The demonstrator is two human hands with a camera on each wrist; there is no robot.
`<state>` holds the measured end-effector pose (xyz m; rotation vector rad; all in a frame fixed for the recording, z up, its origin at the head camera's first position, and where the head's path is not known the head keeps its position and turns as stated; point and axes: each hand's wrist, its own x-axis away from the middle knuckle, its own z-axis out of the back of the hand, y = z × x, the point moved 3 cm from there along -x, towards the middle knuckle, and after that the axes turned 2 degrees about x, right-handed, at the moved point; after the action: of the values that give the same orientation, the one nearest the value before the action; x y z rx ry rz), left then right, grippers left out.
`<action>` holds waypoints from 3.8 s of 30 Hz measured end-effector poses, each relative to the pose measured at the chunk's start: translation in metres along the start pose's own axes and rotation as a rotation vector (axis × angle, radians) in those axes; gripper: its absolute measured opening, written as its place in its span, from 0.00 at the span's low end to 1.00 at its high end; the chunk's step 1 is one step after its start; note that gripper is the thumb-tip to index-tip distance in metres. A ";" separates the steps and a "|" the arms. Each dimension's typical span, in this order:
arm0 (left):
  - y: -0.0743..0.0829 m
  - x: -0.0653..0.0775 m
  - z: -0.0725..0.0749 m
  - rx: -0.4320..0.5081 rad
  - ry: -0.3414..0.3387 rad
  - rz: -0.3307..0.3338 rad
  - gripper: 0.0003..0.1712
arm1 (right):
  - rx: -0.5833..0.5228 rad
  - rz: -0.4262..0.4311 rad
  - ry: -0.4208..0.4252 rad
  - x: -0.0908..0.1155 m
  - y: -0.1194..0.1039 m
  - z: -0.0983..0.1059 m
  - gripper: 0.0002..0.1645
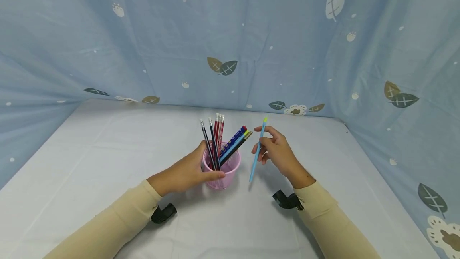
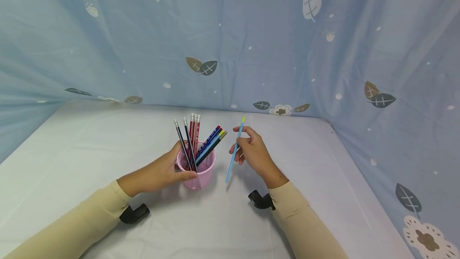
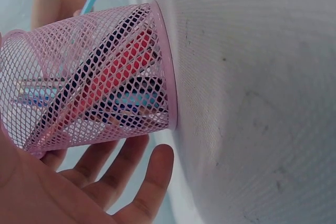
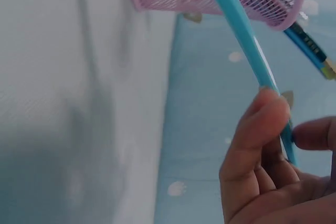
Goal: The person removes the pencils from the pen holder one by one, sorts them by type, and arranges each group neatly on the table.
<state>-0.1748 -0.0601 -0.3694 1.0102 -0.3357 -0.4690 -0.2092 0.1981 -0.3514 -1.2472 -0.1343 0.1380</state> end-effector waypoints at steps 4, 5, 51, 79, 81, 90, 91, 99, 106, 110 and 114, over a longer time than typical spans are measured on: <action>-0.001 0.000 0.000 -0.007 0.006 0.003 0.51 | 0.022 -0.047 -0.039 -0.004 0.009 -0.001 0.24; -0.001 0.000 0.000 -0.011 0.008 0.003 0.51 | 0.028 -0.056 -0.050 -0.005 0.011 -0.002 0.25; -0.002 -0.001 -0.001 -0.024 0.018 -0.010 0.51 | 0.352 -0.245 -0.176 -0.009 0.047 -0.010 0.43; -0.004 -0.002 -0.002 0.004 0.002 -0.040 0.51 | 0.260 0.035 -0.064 0.008 0.004 -0.023 0.16; -0.004 -0.002 -0.002 0.005 0.002 -0.038 0.52 | 0.237 0.043 -0.063 0.011 0.000 -0.024 0.16; -0.004 -0.002 -0.002 0.024 -0.005 -0.042 0.51 | 0.173 0.076 -0.098 0.019 -0.012 -0.029 0.17; -0.004 -0.002 -0.002 0.023 -0.003 -0.038 0.51 | 0.171 0.079 -0.101 0.019 -0.012 -0.030 0.17; -0.003 -0.003 -0.001 0.029 0.006 -0.039 0.51 | 0.148 0.091 -0.113 0.021 -0.014 -0.033 0.19; -0.003 -0.003 -0.001 0.033 0.008 -0.043 0.50 | 0.137 0.122 -0.097 0.020 -0.013 -0.035 0.18; -0.003 -0.003 -0.002 0.036 0.003 -0.043 0.51 | 0.135 0.129 -0.087 0.019 -0.012 -0.037 0.18; -0.003 -0.003 -0.002 0.038 0.001 -0.044 0.51 | 0.141 0.137 -0.067 0.020 -0.012 -0.037 0.18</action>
<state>-0.1768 -0.0588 -0.3736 1.0568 -0.3225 -0.5035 -0.1829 0.1636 -0.3512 -1.1116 -0.0953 0.3038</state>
